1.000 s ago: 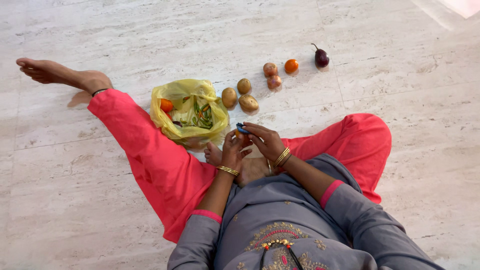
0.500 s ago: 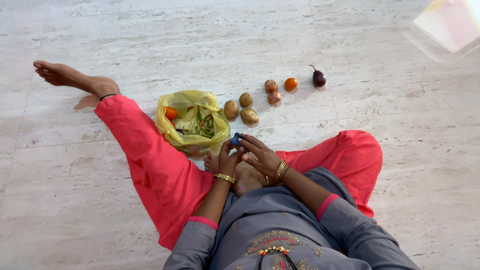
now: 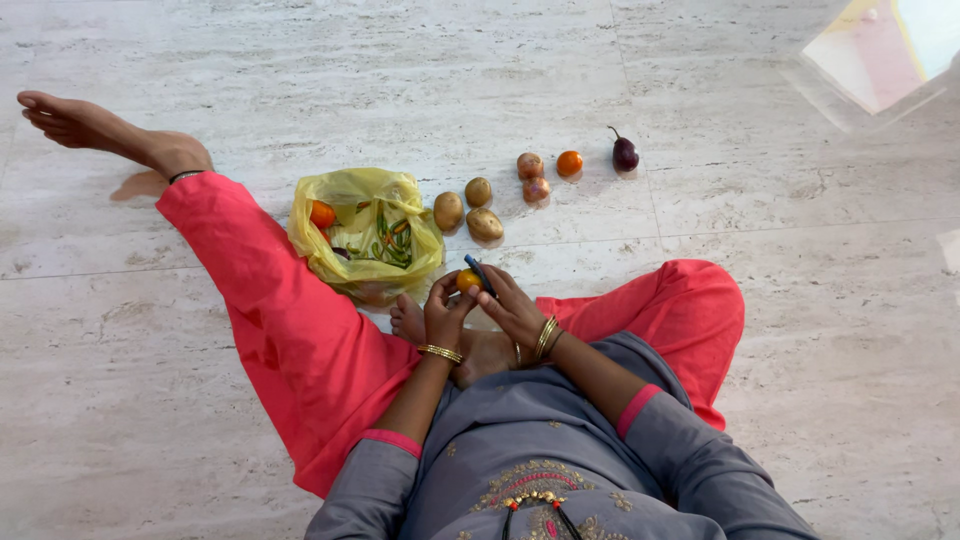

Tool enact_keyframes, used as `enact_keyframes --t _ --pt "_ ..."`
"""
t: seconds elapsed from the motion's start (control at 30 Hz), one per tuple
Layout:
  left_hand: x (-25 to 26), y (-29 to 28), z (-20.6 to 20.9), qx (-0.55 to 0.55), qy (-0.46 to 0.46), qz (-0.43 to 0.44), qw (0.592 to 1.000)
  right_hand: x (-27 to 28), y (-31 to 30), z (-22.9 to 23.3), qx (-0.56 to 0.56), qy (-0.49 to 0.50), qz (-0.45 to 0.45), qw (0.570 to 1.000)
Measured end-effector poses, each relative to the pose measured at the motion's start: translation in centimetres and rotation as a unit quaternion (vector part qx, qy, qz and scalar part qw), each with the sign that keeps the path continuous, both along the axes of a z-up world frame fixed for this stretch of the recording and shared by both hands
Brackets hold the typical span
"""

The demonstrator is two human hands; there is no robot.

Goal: The person sits on the floor and peels potatoes and a tomato using a blue peeler. They handle the vegetables one at a time, removing the skin and placing the peeled items back into a yellow plastic bag.

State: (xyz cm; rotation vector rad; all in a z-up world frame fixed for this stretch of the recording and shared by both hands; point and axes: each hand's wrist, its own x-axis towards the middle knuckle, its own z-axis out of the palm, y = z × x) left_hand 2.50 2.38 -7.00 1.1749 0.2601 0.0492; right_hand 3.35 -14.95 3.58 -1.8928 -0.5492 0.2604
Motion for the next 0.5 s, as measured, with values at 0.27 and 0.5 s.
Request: enact_keyframes --t 0.27,0.5 --pt "0.4 -0.1 -1.4 0.056 -0.015 -0.034 0.998 -0.7 0.7 -0.4 -0.225 -0.247 -0.018 0.942" --pt "-0.9 -1.4 3.3 0.104 -0.037 -0.069 0.991 2.2 -0.8 -5.2 0.054 0.112 -0.058 0.991"
